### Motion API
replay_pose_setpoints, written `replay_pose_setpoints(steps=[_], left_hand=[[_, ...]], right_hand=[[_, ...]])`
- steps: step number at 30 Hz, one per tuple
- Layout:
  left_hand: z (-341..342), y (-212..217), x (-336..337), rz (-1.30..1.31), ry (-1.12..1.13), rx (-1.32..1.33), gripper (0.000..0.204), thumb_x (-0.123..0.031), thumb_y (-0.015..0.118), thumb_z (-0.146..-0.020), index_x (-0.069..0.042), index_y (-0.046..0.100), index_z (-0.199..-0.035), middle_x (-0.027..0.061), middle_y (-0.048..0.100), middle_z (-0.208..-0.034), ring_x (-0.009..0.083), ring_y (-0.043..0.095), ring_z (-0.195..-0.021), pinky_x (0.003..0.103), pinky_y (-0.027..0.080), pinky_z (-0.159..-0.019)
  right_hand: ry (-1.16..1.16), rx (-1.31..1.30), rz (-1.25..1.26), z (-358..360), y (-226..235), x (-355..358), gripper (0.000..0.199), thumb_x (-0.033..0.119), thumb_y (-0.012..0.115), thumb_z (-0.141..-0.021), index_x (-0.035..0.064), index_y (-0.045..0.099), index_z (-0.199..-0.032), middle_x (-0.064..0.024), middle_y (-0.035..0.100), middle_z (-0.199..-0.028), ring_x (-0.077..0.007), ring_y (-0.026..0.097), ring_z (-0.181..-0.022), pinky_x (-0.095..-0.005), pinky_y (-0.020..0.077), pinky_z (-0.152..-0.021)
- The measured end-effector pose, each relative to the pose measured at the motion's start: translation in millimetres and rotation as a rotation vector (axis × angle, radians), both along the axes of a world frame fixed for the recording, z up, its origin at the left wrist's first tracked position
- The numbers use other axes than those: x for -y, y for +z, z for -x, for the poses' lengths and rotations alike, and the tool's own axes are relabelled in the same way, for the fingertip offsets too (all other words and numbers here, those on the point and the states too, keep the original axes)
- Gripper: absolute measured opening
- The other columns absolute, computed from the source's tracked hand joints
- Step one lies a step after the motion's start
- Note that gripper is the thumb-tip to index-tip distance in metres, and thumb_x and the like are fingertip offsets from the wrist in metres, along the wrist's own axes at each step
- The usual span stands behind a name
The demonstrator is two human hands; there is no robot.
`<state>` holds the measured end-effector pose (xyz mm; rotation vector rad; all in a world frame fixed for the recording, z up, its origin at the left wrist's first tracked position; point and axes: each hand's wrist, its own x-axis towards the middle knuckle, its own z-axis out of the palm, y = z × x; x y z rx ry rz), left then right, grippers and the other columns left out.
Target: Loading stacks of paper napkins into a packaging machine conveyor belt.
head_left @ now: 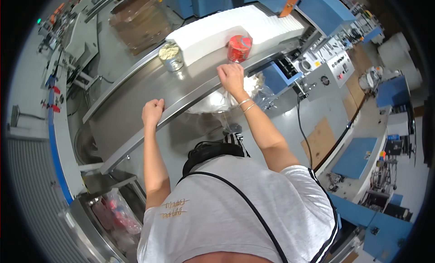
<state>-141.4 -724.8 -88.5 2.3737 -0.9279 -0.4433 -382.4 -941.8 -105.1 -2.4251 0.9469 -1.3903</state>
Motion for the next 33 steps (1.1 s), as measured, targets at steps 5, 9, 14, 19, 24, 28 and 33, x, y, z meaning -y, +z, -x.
replay_pose_setpoints(steps=[5,9,14,19,24,28,33], left_hand=[[5,6,-1,-0.007,0.026,-0.014,0.036,-0.040,0.057,-0.085,-0.009,0.066,-0.069,0.0131,0.065,-0.070,0.0306,0.064,-0.072,0.041,0.047,-0.066],[7,10,-4,0.010,0.034,0.016,0.037,-0.040,0.057,-0.086,-0.008,0.066,-0.069,0.0129,0.065,-0.070,0.0314,0.063,-0.071,0.042,0.047,-0.066],[8,9,-3,0.038,0.011,0.080,0.037,-0.041,0.057,-0.086,-0.008,0.066,-0.071,0.0126,0.065,-0.070,0.0321,0.063,-0.072,0.041,0.048,-0.066],[5,5,-2,0.052,0.013,0.060,0.035,-0.039,0.059,-0.086,-0.008,0.067,-0.073,0.0117,0.066,-0.071,0.0298,0.064,-0.070,0.040,0.048,-0.065],[9,12,1,0.030,0.001,0.057,0.035,-0.036,0.058,-0.087,-0.004,0.066,-0.075,0.0098,0.067,-0.069,0.0229,0.063,-0.066,0.035,0.048,-0.066],[14,17,1,0.016,0.019,0.096,0.035,-0.036,0.058,-0.088,-0.004,0.065,-0.075,0.0109,0.065,-0.068,0.0224,0.062,-0.065,0.036,0.047,-0.066],[10,11,-2,0.028,0.016,0.094,0.035,-0.035,0.058,-0.088,-0.004,0.065,-0.075,0.0105,0.064,-0.066,0.0219,0.059,-0.062,0.036,0.046,-0.064]], right_hand=[[-0.041,-0.007,0.018,-1,-4,0,0.010,0.019,0.062,-0.083,0.0102,0.066,-0.082,-0.0059,0.063,-0.076,-0.0242,0.059,-0.080,-0.0397,0.0385,-0.087],[-0.030,-0.003,0.040,-4,-6,-1,0.009,0.018,0.062,-0.083,0.0101,0.066,-0.081,-0.0052,0.062,-0.075,-0.0229,0.059,-0.080,-0.0393,0.0388,-0.089],[-0.042,0.007,0.050,-4,-6,0,0.009,0.017,0.062,-0.082,0.0089,0.065,-0.080,-0.0043,0.062,-0.075,-0.0231,0.058,-0.081,-0.0394,0.0389,-0.090],[-0.047,0.037,0.023,-4,-10,-1,0.009,0.017,0.062,-0.081,0.0093,0.065,-0.078,-0.0056,0.061,-0.073,-0.0242,0.057,-0.081,-0.0398,0.0389,-0.093],[-0.070,0.063,0.054,-4,-13,2,0.008,0.017,0.063,-0.080,0.0099,0.064,-0.077,-0.0067,0.060,-0.074,-0.0250,0.057,-0.081,-0.0404,0.0393,-0.092],[-0.083,0.033,0.048,-2,-12,0,0.008,0.018,0.062,-0.080,0.0108,0.064,-0.078,-0.0067,0.060,-0.077,-0.0251,0.057,-0.082,-0.0409,0.0392,-0.092],[-0.072,0.041,0.045,-2,-12,-1,0.008,0.018,0.061,-0.080,0.0106,0.063,-0.078,-0.0062,0.060,-0.075,-0.0243,0.058,-0.083,-0.0417,0.0398,-0.093]])
